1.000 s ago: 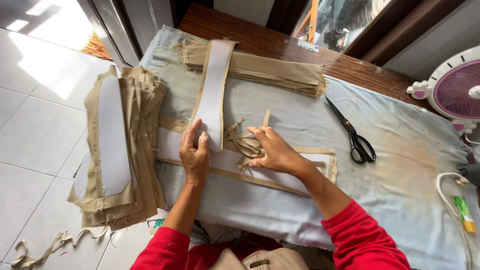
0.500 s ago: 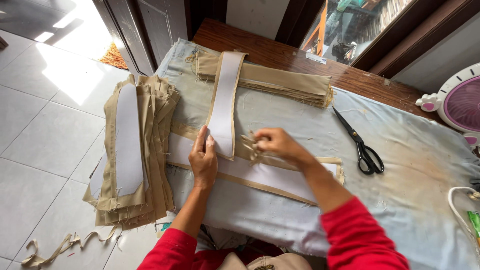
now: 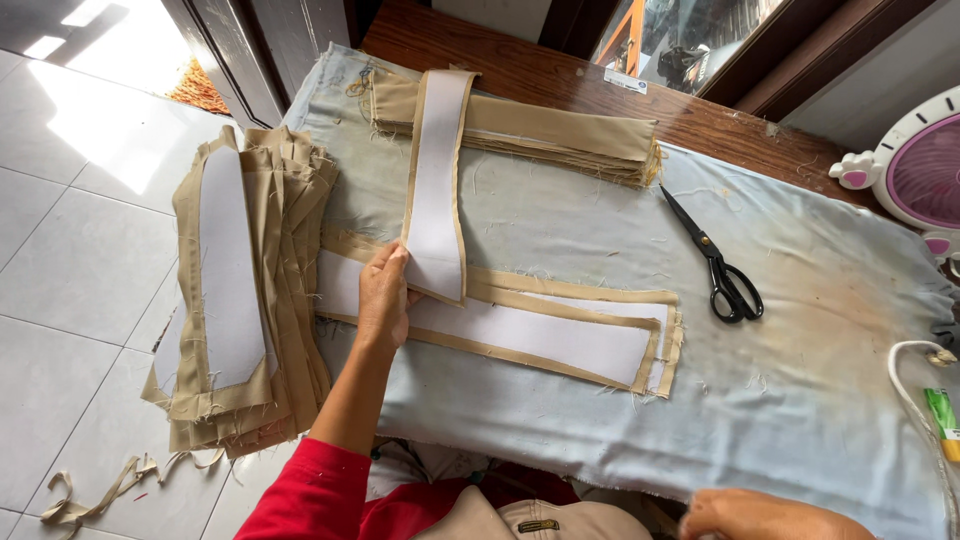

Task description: The person uses scissors to trim the edges of beige fabric pieces that have white paper templates attached. They cut along the template lines, remove the excess fabric, and then fold the fabric over the paper to check the fit.

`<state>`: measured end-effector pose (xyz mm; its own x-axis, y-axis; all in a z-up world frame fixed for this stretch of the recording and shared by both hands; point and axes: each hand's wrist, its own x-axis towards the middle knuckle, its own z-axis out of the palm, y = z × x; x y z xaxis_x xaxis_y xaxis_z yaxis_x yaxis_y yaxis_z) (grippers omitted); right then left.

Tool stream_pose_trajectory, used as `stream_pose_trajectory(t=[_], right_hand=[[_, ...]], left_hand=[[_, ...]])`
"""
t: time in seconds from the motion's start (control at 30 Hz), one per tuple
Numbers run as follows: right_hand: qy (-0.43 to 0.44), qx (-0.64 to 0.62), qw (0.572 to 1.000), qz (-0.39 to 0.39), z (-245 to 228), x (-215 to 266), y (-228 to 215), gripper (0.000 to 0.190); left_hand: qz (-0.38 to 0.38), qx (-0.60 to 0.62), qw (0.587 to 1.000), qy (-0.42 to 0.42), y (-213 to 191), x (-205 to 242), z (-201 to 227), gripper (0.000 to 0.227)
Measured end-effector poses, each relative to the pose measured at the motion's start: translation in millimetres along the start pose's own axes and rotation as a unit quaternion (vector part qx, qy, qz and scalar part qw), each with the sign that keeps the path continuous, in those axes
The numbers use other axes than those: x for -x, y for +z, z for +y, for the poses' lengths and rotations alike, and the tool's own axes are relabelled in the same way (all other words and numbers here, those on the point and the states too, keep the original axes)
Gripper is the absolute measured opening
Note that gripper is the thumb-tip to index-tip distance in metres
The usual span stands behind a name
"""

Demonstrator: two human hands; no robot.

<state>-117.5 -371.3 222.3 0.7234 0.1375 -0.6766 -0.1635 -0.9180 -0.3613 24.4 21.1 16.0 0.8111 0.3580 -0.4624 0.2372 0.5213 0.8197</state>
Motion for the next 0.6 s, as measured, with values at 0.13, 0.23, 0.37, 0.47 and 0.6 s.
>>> stream_pose_trajectory(t=[0.13,0.23,0.37,0.47,0.6], right_hand=[[0.089,-0.276,0.957,-0.005,10.4,-100.2,15.0,0.028],[-0.226,-0.197,0.954,0.019,-14.5,-177.5,17.0,0.026],[-0.108,-0.45,0.886,0.021,-129.3,-250.9,21.4,0.047],[-0.168,-0.565,0.807,-0.039,-138.5,-325.4,24.3,0.041],[-0.183,-0.609,0.769,-0.058,-143.2,-334.5,16.2,0.039]], left_hand=[[0.0,0.063,0.998,-0.005,4.2,-2.6,-32.4,0.024],[-0.036,0.103,0.994,-0.005,17.6,-0.8,-66.0,0.021],[-0.078,0.099,0.992,-0.018,38.3,4.9,-79.6,0.021],[-0.064,0.109,0.992,-0.021,40.5,-19.1,-77.5,0.035],[-0.064,0.119,0.991,-0.011,58.6,-21.6,-22.1,0.037]])
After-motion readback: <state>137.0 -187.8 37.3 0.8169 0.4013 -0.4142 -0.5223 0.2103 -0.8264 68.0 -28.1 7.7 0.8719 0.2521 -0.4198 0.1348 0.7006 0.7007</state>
